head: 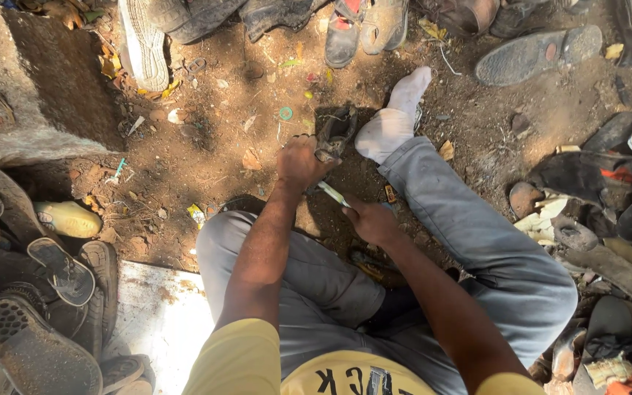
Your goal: The person sits on the ground and uses a knife to scrape and separate the sole from the upper of a worn shoe. They repeatedly pry and cut along the seam, flip the shoe to access different sides, and continue the separation process.
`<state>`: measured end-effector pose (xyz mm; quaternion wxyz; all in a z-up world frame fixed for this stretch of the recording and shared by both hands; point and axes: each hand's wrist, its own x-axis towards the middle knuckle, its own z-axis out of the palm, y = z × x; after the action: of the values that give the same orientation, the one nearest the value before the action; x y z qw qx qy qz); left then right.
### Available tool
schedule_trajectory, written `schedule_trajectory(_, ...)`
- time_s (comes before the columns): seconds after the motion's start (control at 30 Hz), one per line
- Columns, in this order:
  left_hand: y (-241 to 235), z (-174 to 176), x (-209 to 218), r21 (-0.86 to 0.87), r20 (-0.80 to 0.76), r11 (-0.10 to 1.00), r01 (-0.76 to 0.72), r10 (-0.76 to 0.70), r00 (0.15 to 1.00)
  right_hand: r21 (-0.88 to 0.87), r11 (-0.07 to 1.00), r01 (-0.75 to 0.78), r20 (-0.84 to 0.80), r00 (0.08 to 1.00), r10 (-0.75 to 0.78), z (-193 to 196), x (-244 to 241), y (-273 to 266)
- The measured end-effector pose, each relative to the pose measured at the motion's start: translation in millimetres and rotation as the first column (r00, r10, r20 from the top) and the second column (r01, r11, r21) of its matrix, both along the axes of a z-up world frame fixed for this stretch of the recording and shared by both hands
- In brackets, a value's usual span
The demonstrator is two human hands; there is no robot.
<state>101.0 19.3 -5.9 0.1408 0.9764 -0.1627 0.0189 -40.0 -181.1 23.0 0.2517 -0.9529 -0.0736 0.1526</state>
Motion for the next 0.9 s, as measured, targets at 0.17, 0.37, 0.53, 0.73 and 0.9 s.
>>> schedule_trajectory(0.17, 1, -10, 3, 0.014, 0.148, 0.999, 0.04, -0.042, 0.988, -0.032, 0.996, -0.081, 0.273, 0.958, 0.087, -3, 21, 18)
schedule_trajectory(0.37, 3, 3, 6, -0.056, -0.113, 0.998, -0.026, 0.019, 0.993, 0.06, 0.997, -0.056, 0.195, 0.98, 0.044, -12, 18, 16)
schedule_trajectory(0.53, 4, 21, 13, -0.103, -0.32, 0.992, -0.078, 0.042, 0.947, 0.092, 0.995, 0.04, 0.166, 0.985, -0.055, -1, -16, 18)
schedule_trajectory(0.73, 8, 11, 22, -0.029, -0.389, 0.998, -0.064, 0.048, 0.92, 0.129, 0.984, 0.125, -0.041, 0.992, -0.12, 16, -11, 28)
schedule_trajectory(0.9, 7, -4, 21, -0.112, -0.209, 0.992, -0.052, 0.027, 0.977, 0.071, 0.99, 0.12, -0.145, 0.983, -0.109, 26, 18, 53)
